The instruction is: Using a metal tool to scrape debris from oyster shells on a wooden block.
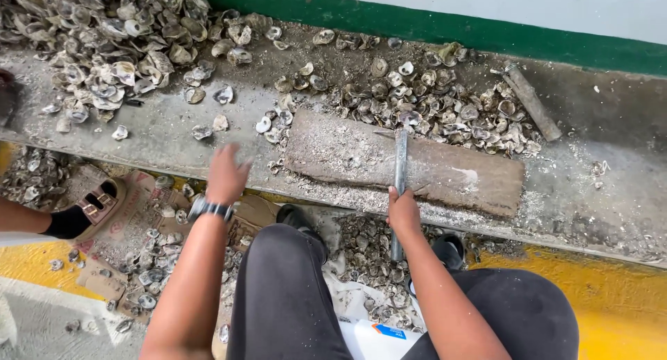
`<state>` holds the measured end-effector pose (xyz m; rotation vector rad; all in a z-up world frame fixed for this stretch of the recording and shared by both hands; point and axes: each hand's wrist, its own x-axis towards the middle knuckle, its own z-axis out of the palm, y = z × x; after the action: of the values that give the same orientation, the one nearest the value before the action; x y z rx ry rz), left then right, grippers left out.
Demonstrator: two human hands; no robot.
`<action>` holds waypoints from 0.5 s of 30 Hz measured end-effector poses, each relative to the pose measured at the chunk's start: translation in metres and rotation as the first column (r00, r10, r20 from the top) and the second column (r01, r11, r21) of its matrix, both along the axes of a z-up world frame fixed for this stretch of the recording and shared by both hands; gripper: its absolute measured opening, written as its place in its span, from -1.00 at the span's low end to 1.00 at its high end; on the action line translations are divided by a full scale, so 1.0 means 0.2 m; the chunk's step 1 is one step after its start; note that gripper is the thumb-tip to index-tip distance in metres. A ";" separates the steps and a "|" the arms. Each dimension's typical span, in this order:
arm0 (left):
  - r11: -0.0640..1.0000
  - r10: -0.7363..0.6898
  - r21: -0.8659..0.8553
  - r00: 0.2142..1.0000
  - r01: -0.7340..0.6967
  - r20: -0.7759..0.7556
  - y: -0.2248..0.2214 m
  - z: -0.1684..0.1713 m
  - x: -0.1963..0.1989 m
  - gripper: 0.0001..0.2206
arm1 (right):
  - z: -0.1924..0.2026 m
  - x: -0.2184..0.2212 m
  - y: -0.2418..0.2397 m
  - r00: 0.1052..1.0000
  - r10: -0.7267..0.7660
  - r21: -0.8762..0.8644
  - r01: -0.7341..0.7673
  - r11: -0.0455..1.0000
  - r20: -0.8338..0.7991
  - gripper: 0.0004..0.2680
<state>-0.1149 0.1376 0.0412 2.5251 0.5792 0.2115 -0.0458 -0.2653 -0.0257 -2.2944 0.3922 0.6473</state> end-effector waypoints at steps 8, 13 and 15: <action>0.977 -0.175 0.142 0.979 0.160 0.102 -0.31 -0.32 1.17 -0.56 | 0.01 0.01 0.01 0.999 -0.006 -0.041 0.008 0.999 0.042 -0.53; 0.906 -0.169 0.374 0.979 0.199 -0.112 -0.38 -0.64 1.58 -0.34 | 0.01 0.01 -0.02 1.000 0.020 -0.050 -0.019 0.999 0.009 -0.60; 0.954 -0.101 0.216 0.902 0.207 -0.420 -0.46 -0.51 1.53 -0.22 | -0.09 0.00 -0.05 0.996 0.082 -0.093 -0.077 0.993 0.044 -0.61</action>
<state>0.1915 0.0465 -0.0607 2.8748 0.5266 -0.3294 -0.0451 -0.2748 -0.0436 -2.4175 0.3149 0.6243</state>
